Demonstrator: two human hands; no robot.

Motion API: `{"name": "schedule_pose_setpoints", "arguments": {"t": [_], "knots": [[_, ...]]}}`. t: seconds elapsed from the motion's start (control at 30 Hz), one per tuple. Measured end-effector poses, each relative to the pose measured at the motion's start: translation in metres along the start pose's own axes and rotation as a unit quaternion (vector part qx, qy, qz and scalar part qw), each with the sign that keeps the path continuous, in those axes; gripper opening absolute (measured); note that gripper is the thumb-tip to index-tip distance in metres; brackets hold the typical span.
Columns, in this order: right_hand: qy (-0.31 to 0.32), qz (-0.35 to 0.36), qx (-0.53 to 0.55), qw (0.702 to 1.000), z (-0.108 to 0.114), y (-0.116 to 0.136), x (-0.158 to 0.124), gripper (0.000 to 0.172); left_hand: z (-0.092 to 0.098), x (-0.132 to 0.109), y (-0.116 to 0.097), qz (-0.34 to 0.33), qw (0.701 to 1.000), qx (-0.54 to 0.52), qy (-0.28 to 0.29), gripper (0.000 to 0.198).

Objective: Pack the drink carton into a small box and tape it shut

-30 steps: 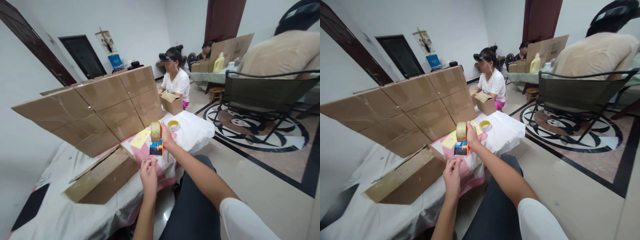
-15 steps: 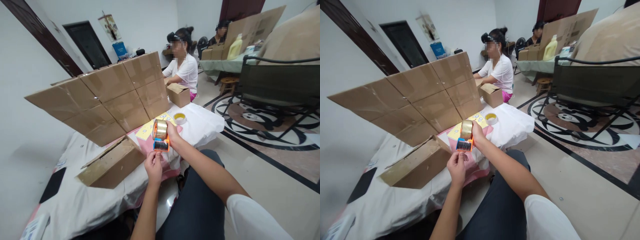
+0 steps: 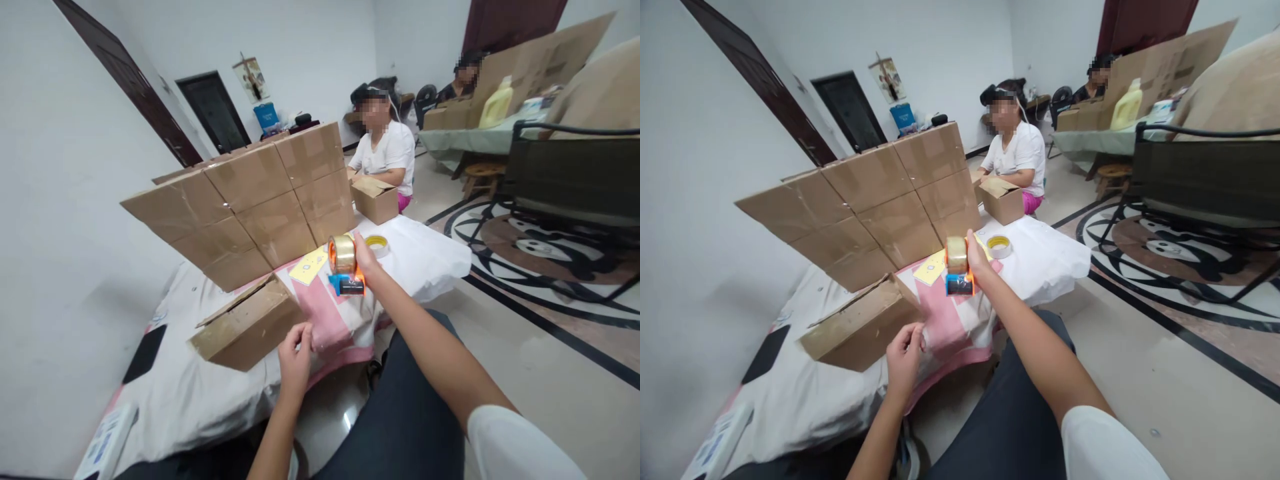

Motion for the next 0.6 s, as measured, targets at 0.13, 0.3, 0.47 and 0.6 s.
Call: {"name": "schedule_pose_setpoints", "arguments": {"t": [0.13, 0.3, 0.47, 0.6], "knots": [[-0.065, 0.088, -0.144, 0.984, 0.005, 0.001, 0.024, 0.059, 0.024, -0.001, -0.005, 0.035, 0.998, -0.052, 0.001, 0.028], [-0.081, 0.075, -0.161, 0.981, -0.005, -0.031, 0.05, 0.061, 0.058, 0.023, -0.015, 0.03, 0.997, -0.063, 0.038, 0.032], [-0.125, 0.078, -0.209, 0.967, 0.004, -0.053, 0.058, 0.06, 0.084, 0.032, 0.001, 0.054, 0.994, -0.091, 0.0, 0.035], [-0.24, 0.175, -0.292, 0.909, 0.021, -0.036, 0.045, 0.047, 0.097, 0.023, 0.018, 0.073, 0.992, -0.103, -0.027, 0.033]]}}
Point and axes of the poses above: each hand's wrist, its own x-axis towards the middle knuckle, its own z-axis out of the back of the hand, y = z × x, the point moved 7 cm from there along x, towards the middle knuckle, and after that the axes turned 15 degrees about -z, right-handed, at the moved point
